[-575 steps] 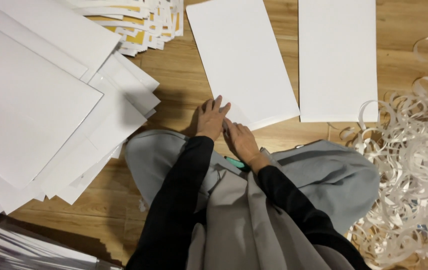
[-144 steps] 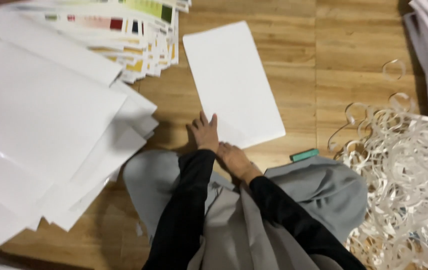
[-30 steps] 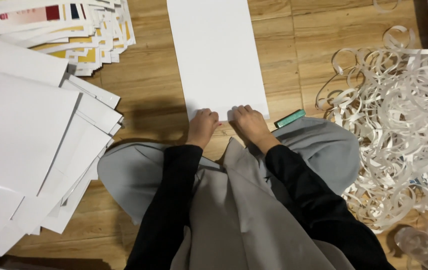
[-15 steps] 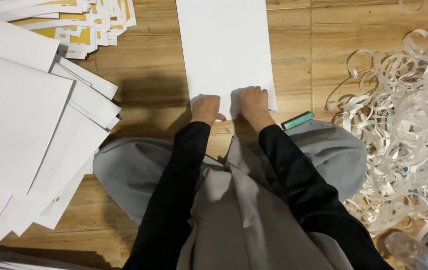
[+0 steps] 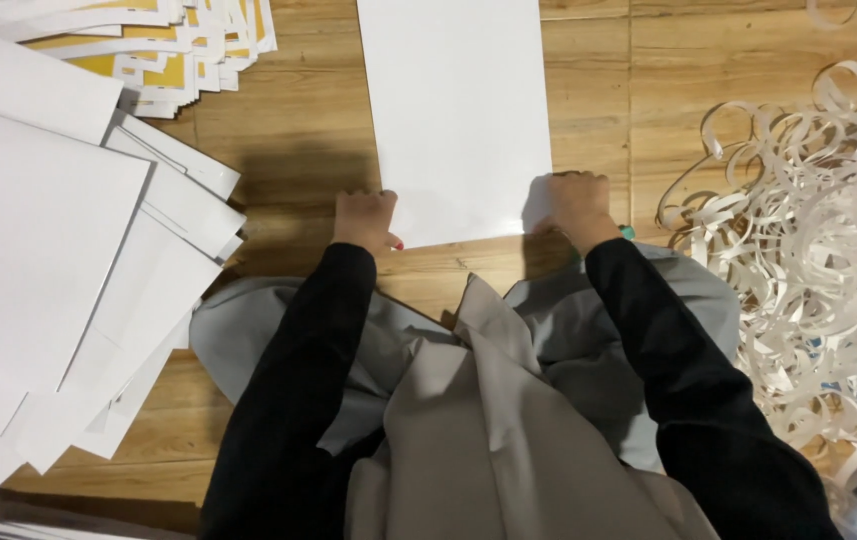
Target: The person, sitting on the floor, handles white paper sheets, applies a green glue stick to the edges, and presses the sheets together.
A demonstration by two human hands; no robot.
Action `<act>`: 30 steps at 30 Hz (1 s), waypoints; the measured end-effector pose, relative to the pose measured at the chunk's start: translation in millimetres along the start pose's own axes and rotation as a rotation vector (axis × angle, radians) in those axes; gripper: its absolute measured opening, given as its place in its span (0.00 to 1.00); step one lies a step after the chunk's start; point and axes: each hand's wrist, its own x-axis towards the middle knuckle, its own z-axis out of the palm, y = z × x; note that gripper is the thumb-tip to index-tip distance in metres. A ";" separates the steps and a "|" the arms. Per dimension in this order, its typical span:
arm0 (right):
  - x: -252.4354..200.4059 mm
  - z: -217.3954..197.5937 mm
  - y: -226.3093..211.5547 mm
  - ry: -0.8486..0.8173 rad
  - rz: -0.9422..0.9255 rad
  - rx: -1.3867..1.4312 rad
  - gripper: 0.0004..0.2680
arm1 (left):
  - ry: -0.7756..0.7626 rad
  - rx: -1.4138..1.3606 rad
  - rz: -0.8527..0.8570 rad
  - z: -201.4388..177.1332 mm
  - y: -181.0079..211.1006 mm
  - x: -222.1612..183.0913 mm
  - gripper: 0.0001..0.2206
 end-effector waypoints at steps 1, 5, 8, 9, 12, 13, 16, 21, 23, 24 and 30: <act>-2.1 2.0 3.1 -0.008 -0.017 0.020 0.13 | -0.004 0.039 0.019 6.0 -2.5 5.2 0.26; -1.2 9.0 14.6 -0.011 -0.113 0.051 0.18 | -0.029 0.086 0.061 -2.2 -0.1 7.2 0.23; 19.1 35.7 25.3 -0.029 -0.191 -0.038 0.19 | -0.028 0.097 0.070 5.8 0.1 12.7 0.23; 18.2 33.7 26.1 -0.034 -0.190 -0.035 0.19 | -0.032 0.097 0.073 5.2 0.3 13.8 0.23; 14.6 29.5 27.1 -0.014 -0.241 -0.094 0.18 | -0.024 0.131 0.085 6.5 2.2 17.6 0.21; 13.9 27.3 26.1 -0.005 -0.232 -0.110 0.17 | -0.048 0.158 0.085 6.4 2.3 20.0 0.22; 21.6 34.6 20.4 0.009 -0.194 -0.185 0.15 | -0.031 0.231 0.092 18.0 0.8 29.2 0.24; 37.7 54.8 10.7 0.051 -0.103 -0.269 0.15 | 0.078 0.290 0.047 31.8 4.2 31.6 0.27; 35.9 57.8 9.1 0.057 -0.023 -0.279 0.15 | 0.147 0.172 -0.078 30.1 9.2 23.1 0.21; 32.0 56.3 8.7 0.062 -0.017 -0.281 0.15 | 0.155 0.172 -0.076 20.2 22.1 10.1 0.21; 8.4 48.1 9.7 0.154 -0.021 -0.239 0.25 | 0.286 0.340 -0.106 -8.0 102.1 -78.0 0.37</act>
